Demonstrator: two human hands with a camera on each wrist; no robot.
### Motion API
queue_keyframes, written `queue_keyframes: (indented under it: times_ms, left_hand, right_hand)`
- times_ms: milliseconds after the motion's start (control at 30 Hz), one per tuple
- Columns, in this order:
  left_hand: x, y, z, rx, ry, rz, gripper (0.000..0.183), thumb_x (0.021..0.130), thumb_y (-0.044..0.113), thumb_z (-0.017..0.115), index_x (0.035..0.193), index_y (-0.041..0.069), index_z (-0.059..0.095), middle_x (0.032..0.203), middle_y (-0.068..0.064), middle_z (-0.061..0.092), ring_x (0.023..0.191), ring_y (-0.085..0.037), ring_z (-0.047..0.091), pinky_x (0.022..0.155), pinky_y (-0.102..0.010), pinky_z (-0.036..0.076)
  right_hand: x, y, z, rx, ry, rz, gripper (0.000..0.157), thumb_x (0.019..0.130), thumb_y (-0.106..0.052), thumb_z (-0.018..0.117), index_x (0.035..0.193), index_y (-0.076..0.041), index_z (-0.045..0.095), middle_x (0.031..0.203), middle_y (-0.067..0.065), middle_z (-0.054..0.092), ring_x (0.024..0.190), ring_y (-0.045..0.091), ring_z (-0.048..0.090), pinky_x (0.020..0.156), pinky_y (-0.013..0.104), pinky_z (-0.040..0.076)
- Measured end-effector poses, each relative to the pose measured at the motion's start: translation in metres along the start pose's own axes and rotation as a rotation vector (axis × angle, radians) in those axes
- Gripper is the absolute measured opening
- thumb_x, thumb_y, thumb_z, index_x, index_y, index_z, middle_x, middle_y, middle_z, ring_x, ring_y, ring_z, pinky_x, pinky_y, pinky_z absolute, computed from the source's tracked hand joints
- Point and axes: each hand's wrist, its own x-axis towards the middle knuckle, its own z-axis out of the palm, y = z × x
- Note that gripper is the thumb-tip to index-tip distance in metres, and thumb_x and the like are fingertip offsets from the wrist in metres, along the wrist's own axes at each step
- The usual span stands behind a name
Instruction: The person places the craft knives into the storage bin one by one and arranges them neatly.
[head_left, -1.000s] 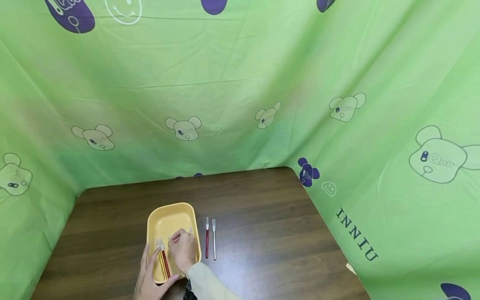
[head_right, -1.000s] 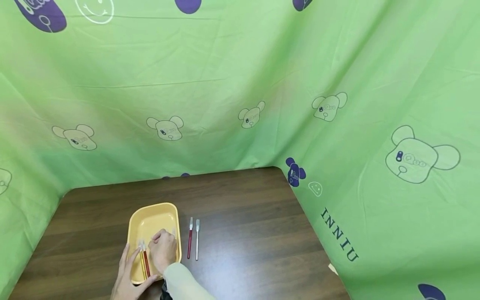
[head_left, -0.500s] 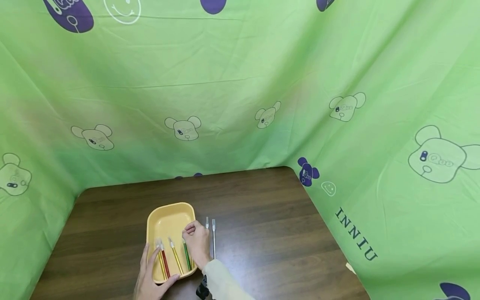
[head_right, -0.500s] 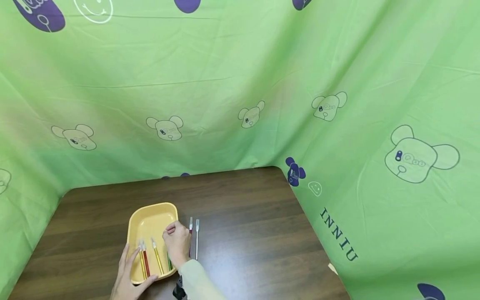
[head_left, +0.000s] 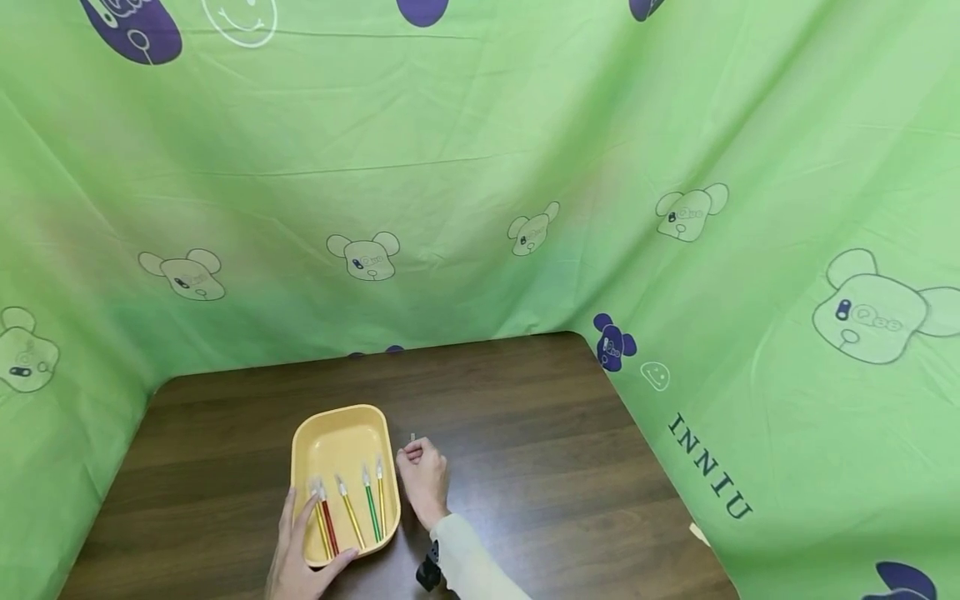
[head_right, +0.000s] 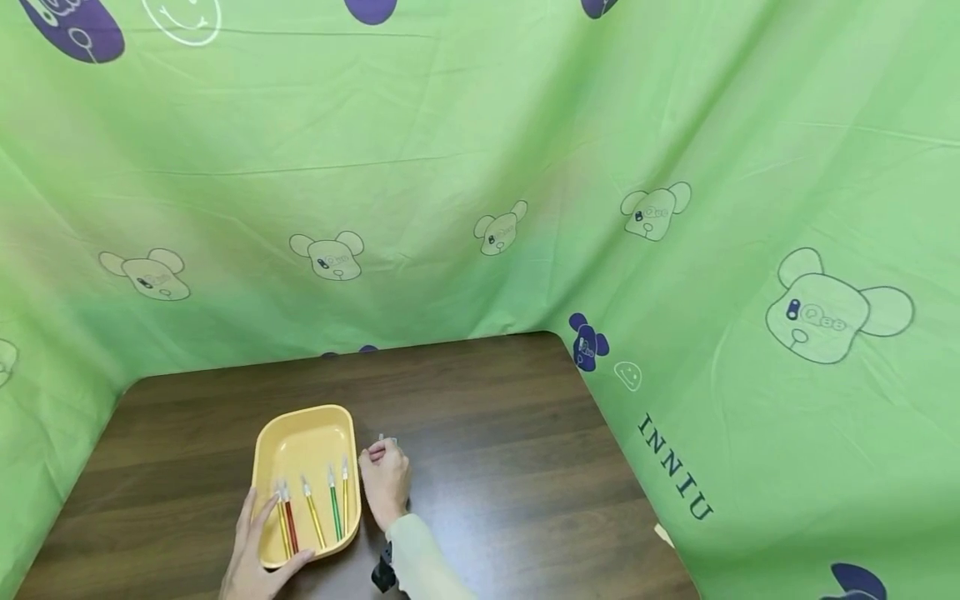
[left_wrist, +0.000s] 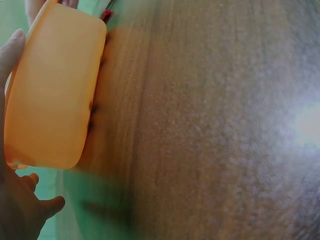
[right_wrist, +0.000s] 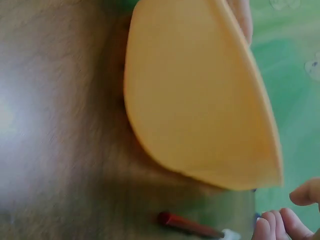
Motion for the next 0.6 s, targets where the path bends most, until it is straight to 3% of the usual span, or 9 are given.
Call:
queue_keyframes:
  times_ms: [100,200,400,600]
  left_hand:
    - [0.0,0.001,-0.001,0.02,-0.014,-0.029,0.106,0.06,0.021,0.102,0.152,0.007,0.052,0.168,-0.027,0.025,0.141,-0.05,0.039,0.101,-0.024,0.034]
    - [0.0,0.003,-0.002,0.039,-0.019,-0.042,0.106,0.061,0.022,0.102,0.152,0.008,0.052,0.169,-0.026,0.025,0.139,-0.051,0.041,0.097,-0.03,0.034]
    - [0.0,0.003,-0.003,0.032,-0.014,-0.033,0.105,0.061,0.022,0.102,0.152,0.008,0.052,0.168,-0.025,0.026,0.137,-0.051,0.043,0.099,-0.014,0.028]
    - [0.001,-0.002,-0.001,0.002,-0.005,-0.014,0.105,0.06,0.021,0.102,0.151,0.006,0.053,0.168,-0.027,0.025,0.143,-0.045,0.037,0.103,-0.002,0.018]
  right_hand:
    - [0.001,0.01,0.0,-0.003,0.018,0.017,0.012,0.081,-0.005,0.079,0.081,-0.012,0.07,0.072,-0.01,0.066,0.065,0.005,0.062,0.063,0.029,0.051]
    - [0.002,0.019,0.001,-0.021,0.039,0.025,0.014,0.079,-0.002,0.079,0.086,-0.009,0.069,0.077,-0.006,0.066,0.069,0.01,0.064,0.066,0.032,0.052]
    - [0.004,0.034,0.002,-0.068,0.059,0.076,0.023,0.075,0.0,0.08,0.092,-0.006,0.066,0.084,0.003,0.065,0.075,0.018,0.064,0.068,0.039,0.053]
    - [0.005,0.04,0.004,-0.106,0.061,0.073,0.027,0.074,-0.002,0.083,0.093,-0.007,0.064,0.084,0.004,0.064,0.074,0.021,0.063,0.068,0.041,0.052]
